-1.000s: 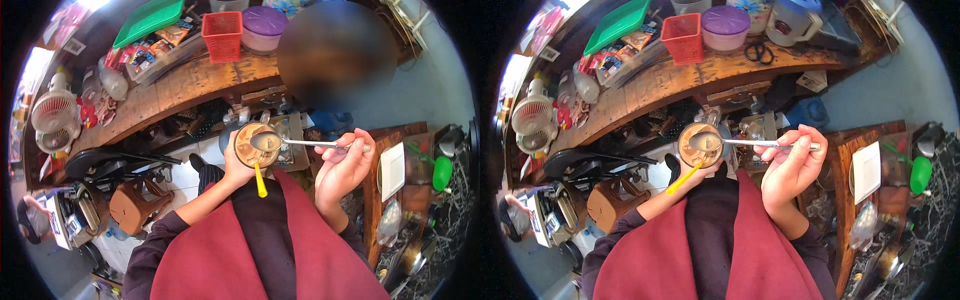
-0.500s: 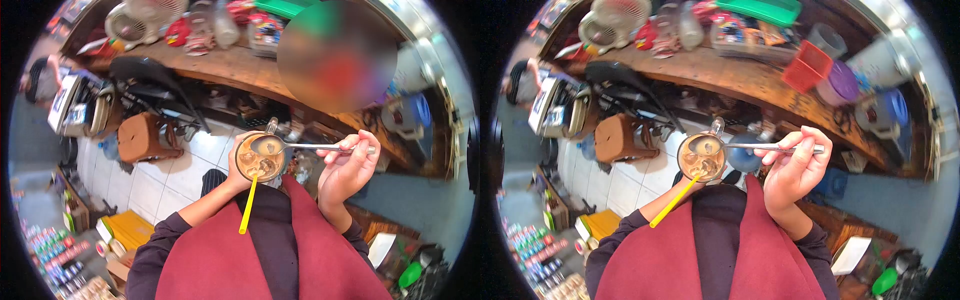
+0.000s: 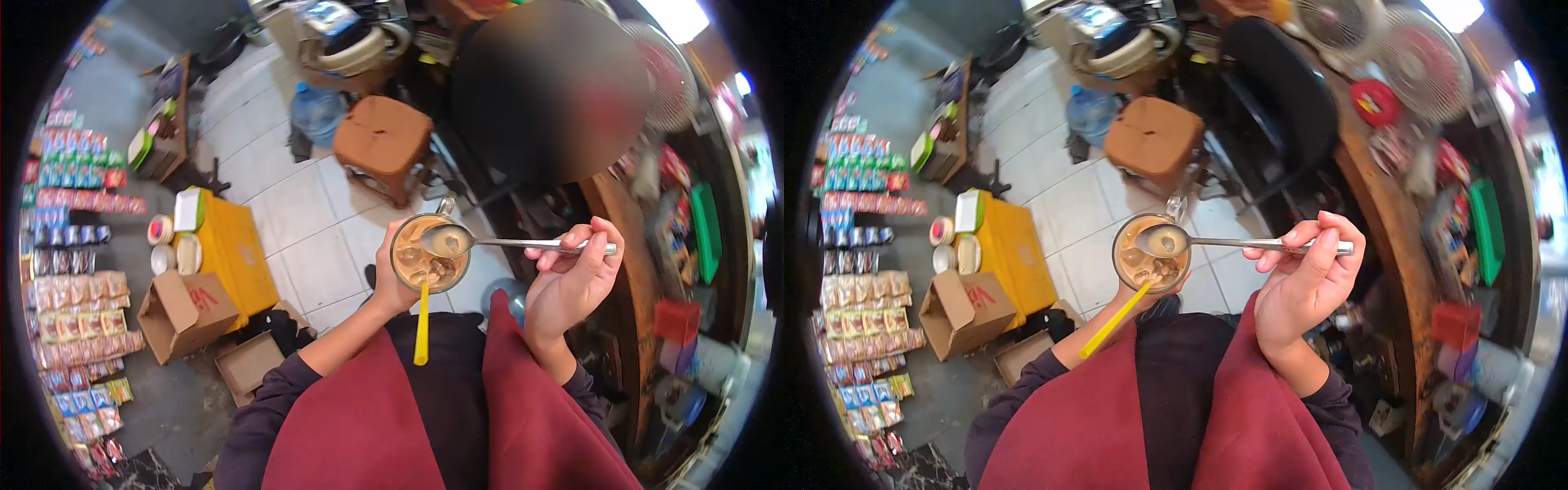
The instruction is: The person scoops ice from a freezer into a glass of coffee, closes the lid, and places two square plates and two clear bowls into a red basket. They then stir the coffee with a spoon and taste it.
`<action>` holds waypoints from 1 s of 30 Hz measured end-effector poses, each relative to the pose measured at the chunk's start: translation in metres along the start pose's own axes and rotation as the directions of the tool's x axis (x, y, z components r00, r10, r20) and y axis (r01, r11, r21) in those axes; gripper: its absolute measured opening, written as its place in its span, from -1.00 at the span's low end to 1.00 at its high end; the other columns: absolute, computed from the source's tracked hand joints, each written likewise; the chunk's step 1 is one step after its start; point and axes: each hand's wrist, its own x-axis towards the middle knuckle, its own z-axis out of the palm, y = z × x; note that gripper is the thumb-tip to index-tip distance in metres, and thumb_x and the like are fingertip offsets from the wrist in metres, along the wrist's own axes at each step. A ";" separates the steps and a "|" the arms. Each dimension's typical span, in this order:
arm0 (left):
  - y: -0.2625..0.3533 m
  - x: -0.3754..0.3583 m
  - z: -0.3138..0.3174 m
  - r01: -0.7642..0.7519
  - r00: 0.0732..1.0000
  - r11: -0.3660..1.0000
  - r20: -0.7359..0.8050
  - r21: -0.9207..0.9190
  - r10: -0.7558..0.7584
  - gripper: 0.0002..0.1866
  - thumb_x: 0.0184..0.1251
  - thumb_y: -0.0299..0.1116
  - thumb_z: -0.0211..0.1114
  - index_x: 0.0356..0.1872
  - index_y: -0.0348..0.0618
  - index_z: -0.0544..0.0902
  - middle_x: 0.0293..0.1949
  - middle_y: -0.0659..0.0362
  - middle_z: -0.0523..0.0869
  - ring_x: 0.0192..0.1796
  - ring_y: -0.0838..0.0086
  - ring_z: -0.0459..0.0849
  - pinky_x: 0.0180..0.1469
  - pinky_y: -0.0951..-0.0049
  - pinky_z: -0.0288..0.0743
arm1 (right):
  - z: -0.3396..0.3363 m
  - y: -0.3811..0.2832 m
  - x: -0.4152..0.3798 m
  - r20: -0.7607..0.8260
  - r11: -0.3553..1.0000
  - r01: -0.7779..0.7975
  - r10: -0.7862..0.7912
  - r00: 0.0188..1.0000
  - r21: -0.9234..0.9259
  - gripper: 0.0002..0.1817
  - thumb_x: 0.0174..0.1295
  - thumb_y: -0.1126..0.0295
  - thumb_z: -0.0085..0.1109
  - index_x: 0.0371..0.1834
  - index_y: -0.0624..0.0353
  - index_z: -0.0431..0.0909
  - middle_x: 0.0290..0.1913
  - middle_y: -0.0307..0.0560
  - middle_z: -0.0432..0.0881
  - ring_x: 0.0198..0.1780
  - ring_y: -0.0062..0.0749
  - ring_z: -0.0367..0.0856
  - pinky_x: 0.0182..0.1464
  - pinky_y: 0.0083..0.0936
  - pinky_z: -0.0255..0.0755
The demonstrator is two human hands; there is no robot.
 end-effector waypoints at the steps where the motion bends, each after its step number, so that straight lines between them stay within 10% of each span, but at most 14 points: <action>1: 0.014 0.007 -0.023 -0.018 0.999 1.000 -0.035 0.025 0.018 -0.34 -0.36 -0.39 0.43 -0.12 -0.28 0.30 -0.23 0.09 0.51 -0.16 0.48 0.50 -0.10 0.54 0.34 | 0.025 0.013 -0.002 0.020 1.000 -0.013 0.013 1.000 0.020 -0.81 0.25 0.36 -0.34 -0.23 0.23 0.24 -0.54 -0.14 0.34 -0.74 -0.62 0.28 -0.62 -0.57 0.45; 12: 0.085 0.077 -0.231 -0.016 0.932 0.974 -0.350 0.225 0.096 -0.27 -0.47 -0.45 0.48 -0.12 -0.25 0.27 -0.19 0.15 0.48 -0.17 0.53 0.48 -0.11 0.56 0.35 | 0.265 0.134 0.000 0.322 0.971 -0.202 0.151 0.935 0.130 -0.82 0.25 0.37 -0.32 -0.22 0.23 0.23 -0.53 -0.14 0.35 -0.74 -0.61 0.29 -0.63 -0.59 0.44; 25: 0.125 0.170 -0.421 0.127 0.786 0.878 -0.493 -0.462 -0.373 -0.22 -0.52 -0.54 0.47 -0.07 -0.30 0.27 -0.13 0.13 0.47 -0.13 0.48 0.49 -0.10 0.47 0.41 | 0.516 0.254 0.025 0.606 0.912 -0.390 0.239 0.758 0.129 -0.82 0.25 0.35 -0.30 -0.23 0.21 0.23 -0.53 -0.15 0.34 -0.74 -0.60 0.29 -0.62 -0.58 0.43; 27: 0.146 0.189 -0.454 -0.003 0.761 0.998 -0.648 -0.055 -0.034 -0.24 -0.54 -0.54 0.47 -0.11 -0.29 0.29 -0.17 0.14 0.49 -0.16 0.50 0.50 -0.13 0.50 0.40 | 0.554 0.274 0.022 0.624 0.905 -0.400 0.229 0.747 0.147 -0.83 0.25 0.36 -0.30 -0.23 0.21 0.23 -0.53 -0.15 0.33 -0.74 -0.59 0.28 -0.64 -0.59 0.42; 30: 0.157 0.216 -0.509 -0.117 0.718 0.993 -0.692 -0.013 0.075 -0.24 -0.56 -0.52 0.47 -0.13 -0.26 0.30 -0.22 0.16 0.51 -0.16 0.53 0.49 -0.12 0.54 0.38 | 0.611 0.306 0.015 0.643 0.897 -0.420 0.241 0.727 0.138 -0.83 0.25 0.36 -0.30 -0.23 0.22 0.23 -0.54 -0.15 0.33 -0.74 -0.59 0.27 -0.64 -0.58 0.42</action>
